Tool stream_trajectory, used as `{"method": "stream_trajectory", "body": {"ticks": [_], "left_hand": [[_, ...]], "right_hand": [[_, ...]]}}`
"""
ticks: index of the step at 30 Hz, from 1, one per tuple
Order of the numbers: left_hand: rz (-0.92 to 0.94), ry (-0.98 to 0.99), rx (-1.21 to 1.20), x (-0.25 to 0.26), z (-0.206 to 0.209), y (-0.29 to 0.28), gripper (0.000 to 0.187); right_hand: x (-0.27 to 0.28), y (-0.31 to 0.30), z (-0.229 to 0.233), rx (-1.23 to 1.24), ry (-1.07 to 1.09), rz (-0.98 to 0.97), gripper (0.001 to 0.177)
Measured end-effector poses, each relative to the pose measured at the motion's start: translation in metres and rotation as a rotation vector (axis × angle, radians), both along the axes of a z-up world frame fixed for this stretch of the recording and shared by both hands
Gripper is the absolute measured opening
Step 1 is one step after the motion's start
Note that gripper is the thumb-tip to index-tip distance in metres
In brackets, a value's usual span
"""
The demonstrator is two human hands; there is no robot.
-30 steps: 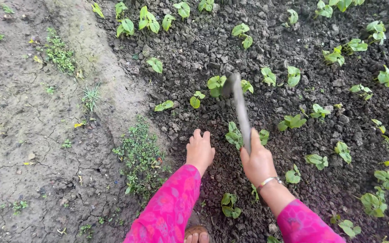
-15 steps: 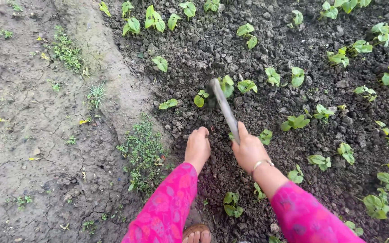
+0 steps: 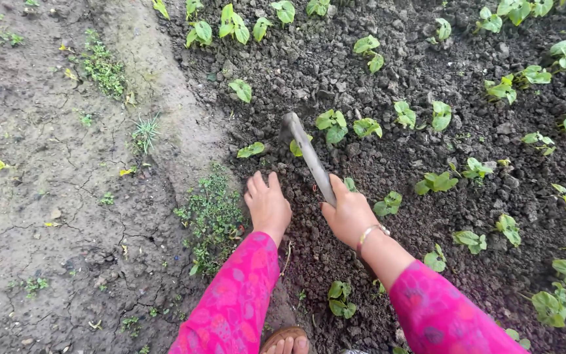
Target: The person uses a small hand hoe to loosen soil and remove weeds around rows of small green seedlings in a garden bed. They repeatedly scrape the soil surface and pull out unwanted plants by hand.
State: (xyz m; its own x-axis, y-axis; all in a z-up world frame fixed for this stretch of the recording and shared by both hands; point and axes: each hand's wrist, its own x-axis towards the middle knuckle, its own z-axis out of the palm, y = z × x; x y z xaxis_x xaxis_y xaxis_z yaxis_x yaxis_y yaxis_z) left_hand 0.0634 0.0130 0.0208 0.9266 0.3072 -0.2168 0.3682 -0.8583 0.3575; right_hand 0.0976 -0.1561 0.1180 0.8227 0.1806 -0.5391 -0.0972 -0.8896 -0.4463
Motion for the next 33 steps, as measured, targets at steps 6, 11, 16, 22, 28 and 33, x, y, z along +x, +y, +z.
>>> {"method": "stream_trajectory", "body": {"ticks": [6, 11, 16, 22, 28, 33], "left_hand": [[-0.083, 0.062, -0.018, 0.001, -0.014, -0.004, 0.048], [-0.092, 0.011, 0.004, -0.006, -0.012, 0.005, 0.040], [-0.123, -0.088, 0.089, -0.011, -0.037, 0.010, 0.022], [-0.074, -0.118, -0.087, -0.020, -0.021, 0.020, 0.016], [0.038, -0.147, -0.217, -0.025, -0.044, 0.021, 0.018], [-0.035, -0.361, -0.250, -0.013, -0.033, 0.011, 0.037]], "right_hand": [[-0.010, 0.026, 0.043, 0.042, -0.050, 0.028, 0.068], [-0.034, 0.004, 0.023, -0.085, 0.102, 0.144, 0.067], [-0.045, 0.000, 0.043, 0.023, 0.042, 0.060, 0.068], [-0.059, -0.020, 0.013, -0.057, 0.039, 0.264, 0.067], [-0.074, -0.029, 0.025, 0.042, -0.089, 0.097, 0.067], [-0.076, -0.050, 0.006, -0.182, 0.075, 0.179, 0.069]]}}
